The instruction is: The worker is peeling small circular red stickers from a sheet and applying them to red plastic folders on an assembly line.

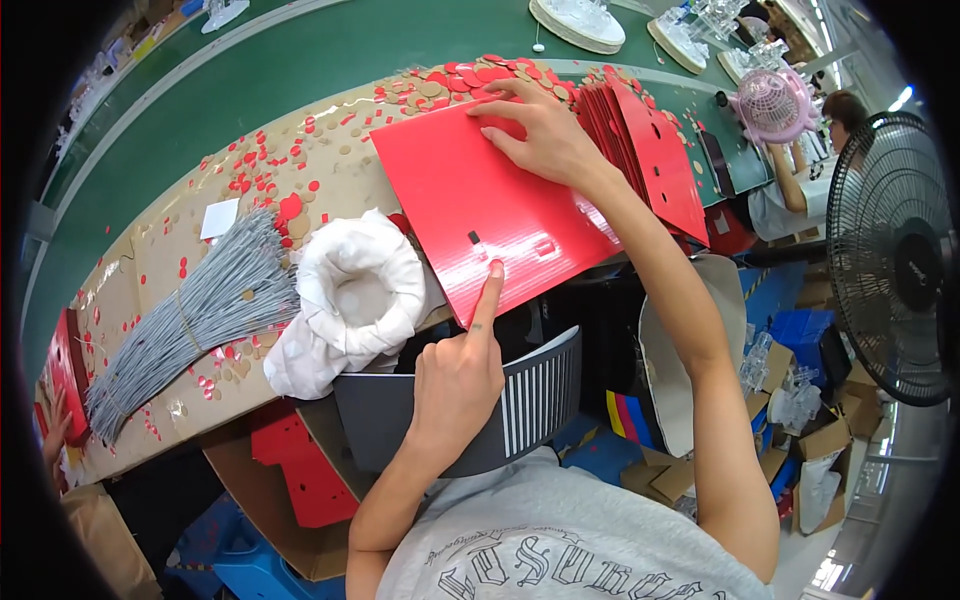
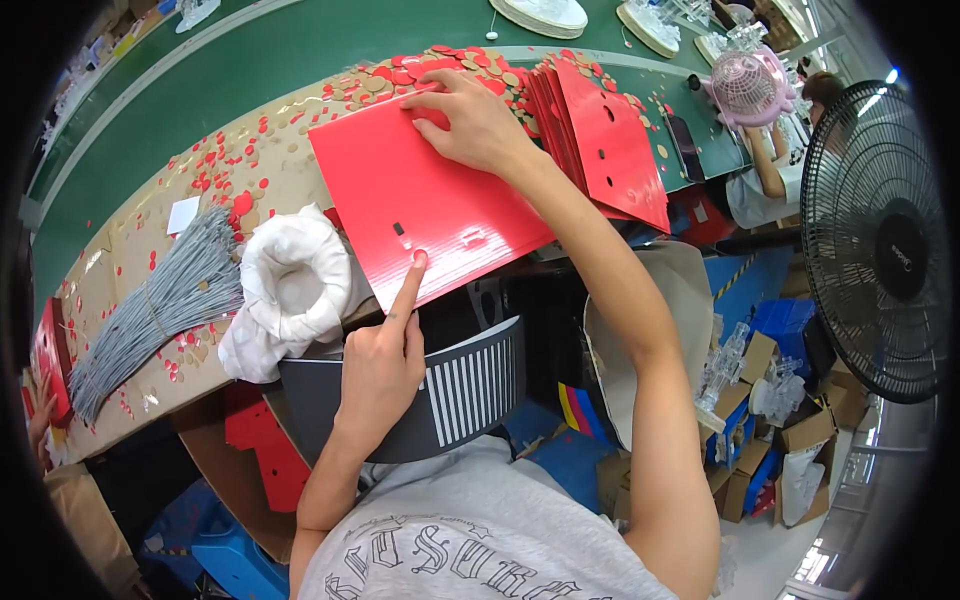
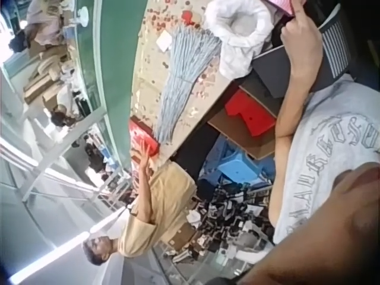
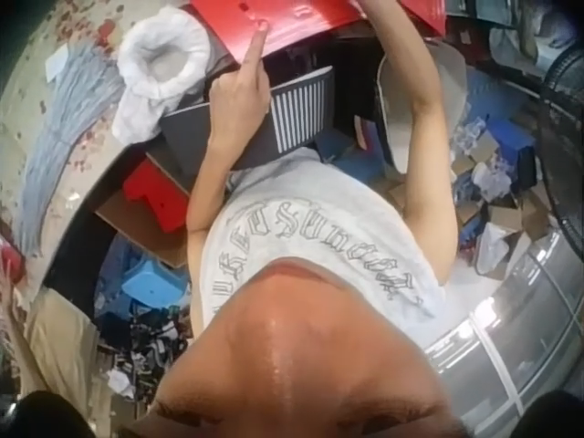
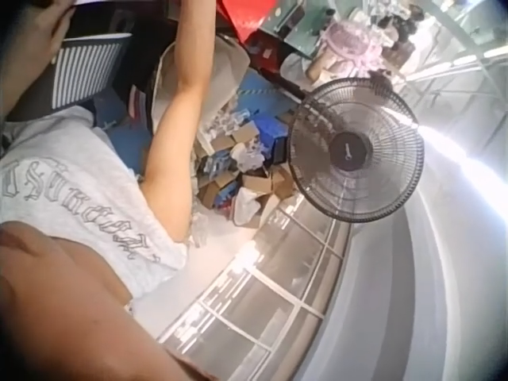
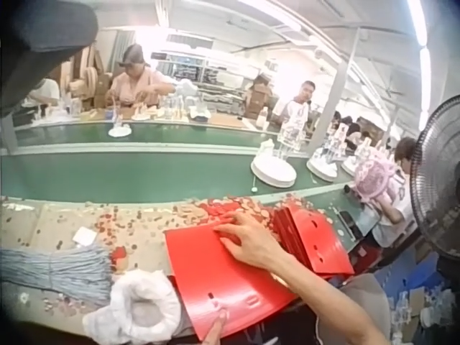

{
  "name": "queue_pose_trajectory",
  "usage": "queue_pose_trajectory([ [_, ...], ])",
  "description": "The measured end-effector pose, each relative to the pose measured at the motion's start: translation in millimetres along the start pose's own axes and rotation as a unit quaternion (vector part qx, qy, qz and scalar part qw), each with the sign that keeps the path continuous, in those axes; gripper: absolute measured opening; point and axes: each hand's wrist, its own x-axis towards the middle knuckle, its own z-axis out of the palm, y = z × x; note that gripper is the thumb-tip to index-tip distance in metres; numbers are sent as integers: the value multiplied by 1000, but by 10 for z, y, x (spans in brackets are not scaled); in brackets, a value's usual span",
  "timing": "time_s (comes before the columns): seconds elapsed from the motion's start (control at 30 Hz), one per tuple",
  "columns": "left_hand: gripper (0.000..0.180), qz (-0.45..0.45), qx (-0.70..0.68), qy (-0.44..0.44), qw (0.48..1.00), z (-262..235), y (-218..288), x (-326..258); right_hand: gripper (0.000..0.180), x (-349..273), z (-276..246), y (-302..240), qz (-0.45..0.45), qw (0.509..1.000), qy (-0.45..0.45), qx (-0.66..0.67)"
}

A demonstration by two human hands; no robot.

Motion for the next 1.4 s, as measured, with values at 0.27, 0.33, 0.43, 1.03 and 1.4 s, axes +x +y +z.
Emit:
queue_pose_trajectory([
  [0.27, 73, 2, -2, 9, 1000, 2, -14, 9, 29, 286, -179, 117, -4, 987, -149, -62],
  [0.33, 72, 7, -8, 11, 1000, -8, -2, 13, 28, 356, -220, 111, 0, 983, -172, -62],
  [0.43, 72, 4, -18, 14, 1000, -6, -37, 24, 30, 457, -260, 107, -23, 976, -205, -65],
  [1.03, 74, 10, 25, 29, 999, 14, -26, 6, 39, 504, -501, -132, -83, 990, -93, -60],
  [1.4, 72, 13, 14, 31, 999, 0, 8, -15, 34, 442, -674, -119, -155, 986, 39, -48],
])
